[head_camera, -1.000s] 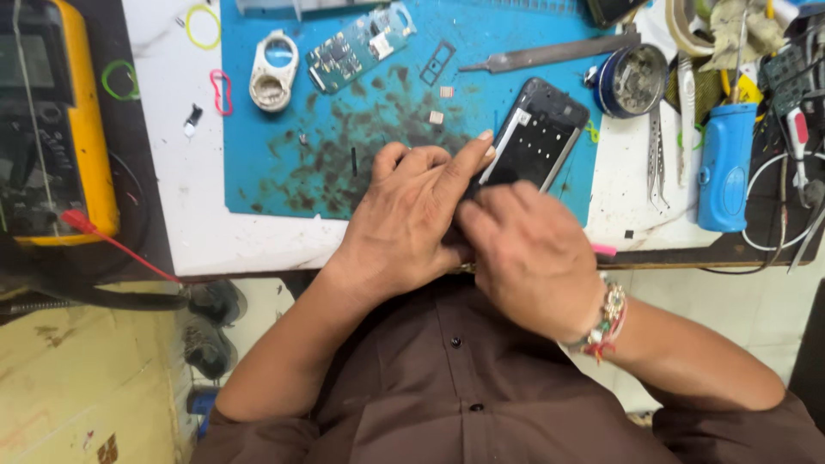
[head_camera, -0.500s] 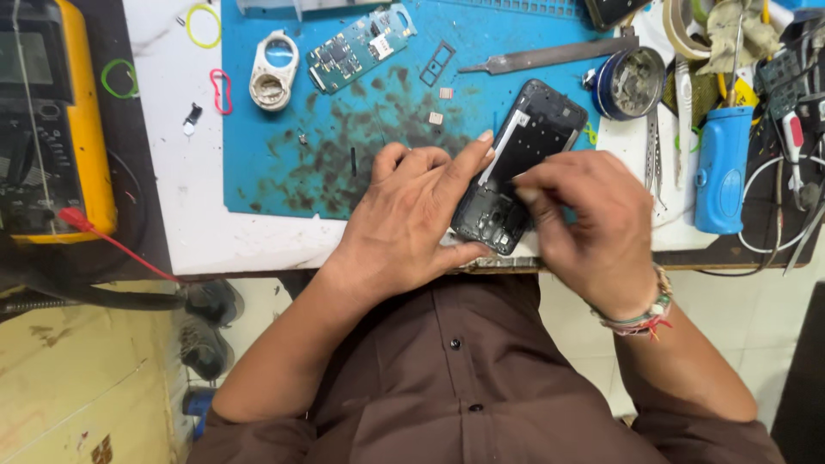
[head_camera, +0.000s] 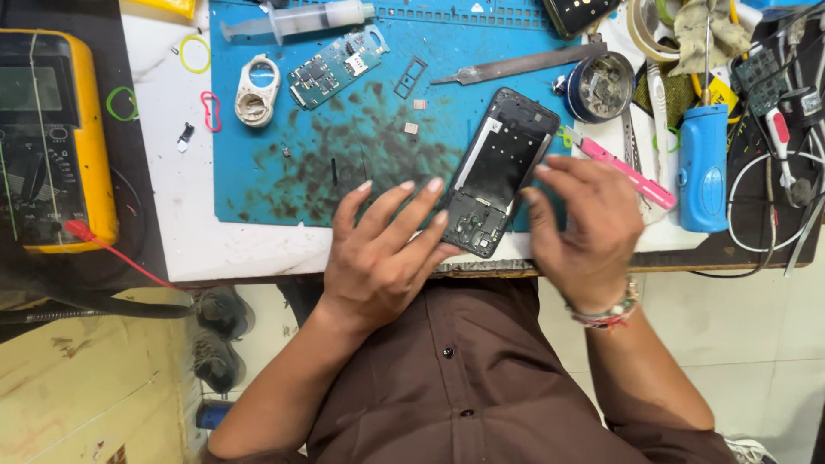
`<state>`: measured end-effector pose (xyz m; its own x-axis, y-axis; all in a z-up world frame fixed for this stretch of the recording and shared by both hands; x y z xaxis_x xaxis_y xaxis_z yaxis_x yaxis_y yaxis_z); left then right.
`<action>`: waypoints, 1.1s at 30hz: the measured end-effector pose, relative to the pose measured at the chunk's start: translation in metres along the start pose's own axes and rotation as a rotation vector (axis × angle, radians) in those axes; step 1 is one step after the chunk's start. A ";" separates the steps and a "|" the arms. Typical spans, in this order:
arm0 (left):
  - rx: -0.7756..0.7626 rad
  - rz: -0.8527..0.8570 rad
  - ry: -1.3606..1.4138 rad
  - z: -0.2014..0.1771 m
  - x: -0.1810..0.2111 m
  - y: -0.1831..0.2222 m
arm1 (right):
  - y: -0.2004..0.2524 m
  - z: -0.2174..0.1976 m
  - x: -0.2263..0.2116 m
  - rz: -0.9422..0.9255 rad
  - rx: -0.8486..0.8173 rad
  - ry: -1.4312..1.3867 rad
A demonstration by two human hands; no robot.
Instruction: The person uses a pink plastic spudger to pry and separate the screen assembly from the phone's chassis. They then use a blue hot air gun to apply heat to the device's edges and finally wipe the phone's surface with a cloth.
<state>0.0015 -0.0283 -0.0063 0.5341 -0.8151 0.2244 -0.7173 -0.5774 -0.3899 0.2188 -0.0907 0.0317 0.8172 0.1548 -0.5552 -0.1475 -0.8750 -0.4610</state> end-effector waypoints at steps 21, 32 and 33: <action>0.090 -0.072 -0.141 0.015 0.012 0.016 | 0.026 0.012 0.014 0.006 0.000 -0.053; -0.103 -0.107 0.002 0.010 0.019 -0.005 | 0.023 0.014 0.014 -0.036 -0.034 0.039; -0.133 -0.112 0.030 0.008 0.016 -0.014 | 0.024 0.014 0.015 -0.034 -0.040 0.041</action>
<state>0.0234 -0.0331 -0.0046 0.6016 -0.7453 0.2875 -0.7082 -0.6641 -0.2396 0.2191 -0.1029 0.0026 0.8438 0.1668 -0.5101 -0.0974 -0.8871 -0.4511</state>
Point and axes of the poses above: each hand's wrist, its own y-axis away from the middle knuckle, its own z-axis out of the palm, x = y × z, the point moved 2 cm from there along -y, towards the middle knuckle, and after that the axes turned 10 degrees about -y, right-handed, at the moved point
